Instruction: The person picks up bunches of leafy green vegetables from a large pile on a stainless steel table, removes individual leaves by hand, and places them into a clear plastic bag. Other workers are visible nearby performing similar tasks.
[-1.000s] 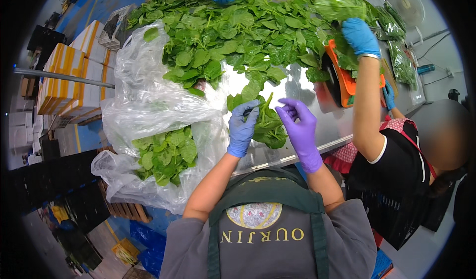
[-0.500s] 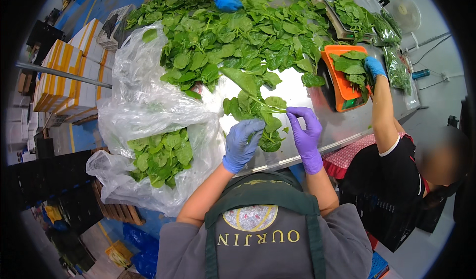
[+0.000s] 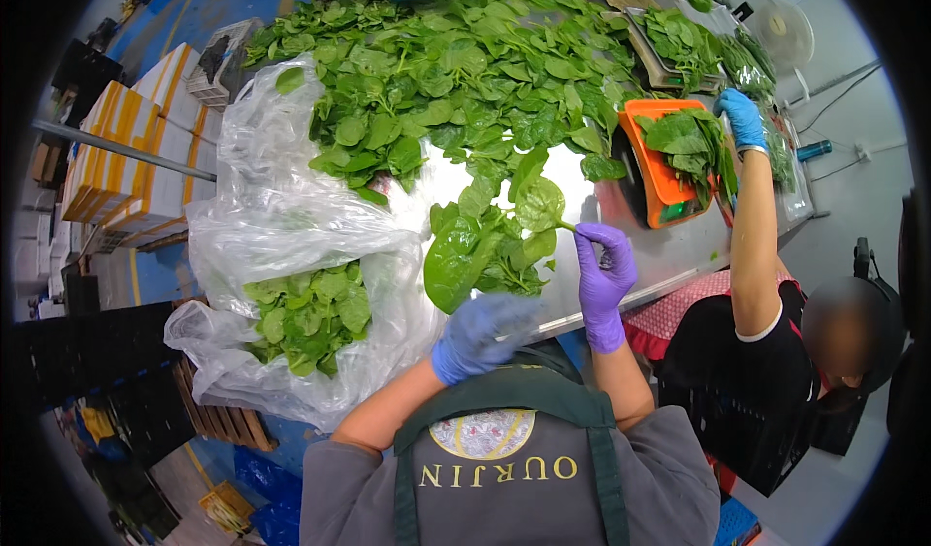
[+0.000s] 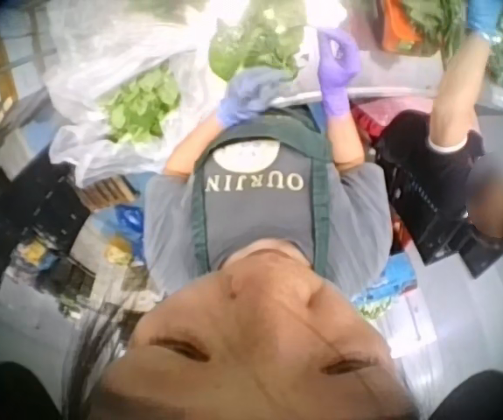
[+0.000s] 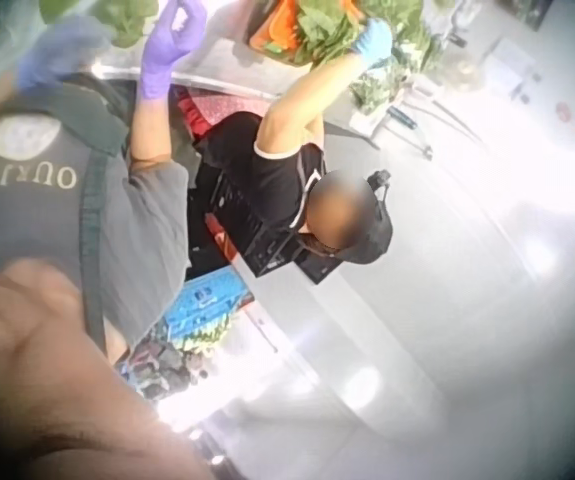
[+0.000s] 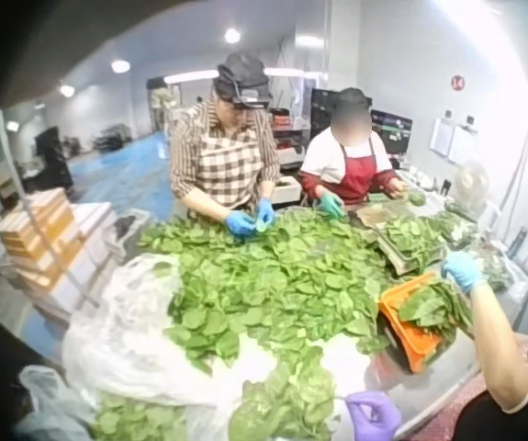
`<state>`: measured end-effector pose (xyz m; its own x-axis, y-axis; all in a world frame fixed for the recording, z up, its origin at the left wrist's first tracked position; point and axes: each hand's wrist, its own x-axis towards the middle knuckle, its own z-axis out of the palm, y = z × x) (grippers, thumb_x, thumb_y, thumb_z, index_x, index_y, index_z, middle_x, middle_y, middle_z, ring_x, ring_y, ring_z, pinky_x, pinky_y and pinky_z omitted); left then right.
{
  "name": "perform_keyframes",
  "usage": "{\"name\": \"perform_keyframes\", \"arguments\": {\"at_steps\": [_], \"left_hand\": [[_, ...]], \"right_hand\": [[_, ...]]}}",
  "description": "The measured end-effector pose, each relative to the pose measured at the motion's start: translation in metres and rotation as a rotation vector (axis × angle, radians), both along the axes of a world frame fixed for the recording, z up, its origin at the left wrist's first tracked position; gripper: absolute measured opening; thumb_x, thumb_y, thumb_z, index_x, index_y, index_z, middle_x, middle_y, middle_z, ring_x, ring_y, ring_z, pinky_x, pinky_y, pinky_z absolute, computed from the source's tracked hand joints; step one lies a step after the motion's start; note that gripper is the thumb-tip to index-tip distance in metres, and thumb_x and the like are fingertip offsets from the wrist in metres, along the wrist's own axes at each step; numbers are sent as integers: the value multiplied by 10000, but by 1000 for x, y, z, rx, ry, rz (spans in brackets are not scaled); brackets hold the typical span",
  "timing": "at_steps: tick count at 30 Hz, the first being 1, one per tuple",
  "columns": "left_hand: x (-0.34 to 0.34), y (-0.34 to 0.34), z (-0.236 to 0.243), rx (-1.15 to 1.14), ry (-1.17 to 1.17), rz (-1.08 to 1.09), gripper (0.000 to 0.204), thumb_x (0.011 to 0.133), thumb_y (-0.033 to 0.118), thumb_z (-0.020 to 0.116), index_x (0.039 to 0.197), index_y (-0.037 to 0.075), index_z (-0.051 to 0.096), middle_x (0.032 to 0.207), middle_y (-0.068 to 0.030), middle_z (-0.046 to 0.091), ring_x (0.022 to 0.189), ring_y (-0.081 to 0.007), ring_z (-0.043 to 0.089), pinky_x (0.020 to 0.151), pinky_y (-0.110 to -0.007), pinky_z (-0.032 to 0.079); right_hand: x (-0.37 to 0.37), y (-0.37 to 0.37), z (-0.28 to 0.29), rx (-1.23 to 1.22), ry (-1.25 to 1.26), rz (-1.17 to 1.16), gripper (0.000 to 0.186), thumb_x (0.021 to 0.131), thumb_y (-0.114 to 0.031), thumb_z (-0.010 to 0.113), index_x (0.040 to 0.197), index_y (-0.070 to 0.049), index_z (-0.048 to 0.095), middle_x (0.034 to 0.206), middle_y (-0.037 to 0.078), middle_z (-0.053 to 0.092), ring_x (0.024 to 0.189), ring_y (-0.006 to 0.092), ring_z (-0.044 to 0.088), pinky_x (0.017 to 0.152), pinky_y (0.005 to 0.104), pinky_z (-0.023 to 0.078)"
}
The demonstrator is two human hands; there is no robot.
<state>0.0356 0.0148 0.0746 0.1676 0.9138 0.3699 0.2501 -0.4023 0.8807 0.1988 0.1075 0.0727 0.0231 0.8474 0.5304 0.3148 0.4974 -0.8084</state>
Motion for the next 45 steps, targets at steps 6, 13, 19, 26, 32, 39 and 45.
{"name": "perform_keyframes", "arguments": {"at_steps": [6,13,19,26,32,39,45], "left_hand": [[-5,35,34,142,306,284,502,711,74,668,1195,124,543,1148,-130,531,977,-293,542,800,-362,454],[-21,42,4,64,170,224,375,728,81,648,1098,123,606,895,-62,654,786,-251,615,735,-334,478],[-20,45,-5,74,180,242,319,738,89,650,1055,119,623,904,-68,650,769,-248,610,700,-328,479],[-32,47,6,246,576,223,327,745,112,619,1071,112,595,769,-57,579,716,-233,558,772,-355,449],[-37,51,6,390,719,194,331,737,119,584,1066,81,583,792,-55,549,756,-222,549,821,-381,438],[-46,60,10,524,735,198,356,686,98,575,1041,97,602,816,-31,550,763,-199,548,798,-369,453],[-89,73,36,511,517,451,278,695,-2,596,950,102,632,870,-39,601,729,-187,567,739,-312,474]], "right_hand": [[-15,-10,18,35,-208,278,236,678,53,682,891,-34,630,804,102,625,721,231,610,635,298,478],[-27,-17,14,-56,-173,398,175,727,-10,663,894,-49,628,834,105,620,745,237,607,662,320,477],[-25,-15,2,-28,-289,335,153,742,-47,648,893,-61,629,831,85,633,738,248,601,661,334,469],[-26,-7,-2,61,-401,318,180,732,-70,661,909,-60,628,769,77,608,695,246,575,627,335,451],[-27,-4,2,49,-422,357,203,735,-78,662,933,-57,620,762,81,595,692,252,559,633,339,446],[-28,1,8,78,-412,404,196,746,-70,649,937,-54,610,776,85,590,702,258,554,639,344,441],[-16,4,3,-85,-273,380,158,764,-23,633,918,-22,598,785,84,619,701,202,586,649,309,463]]}}
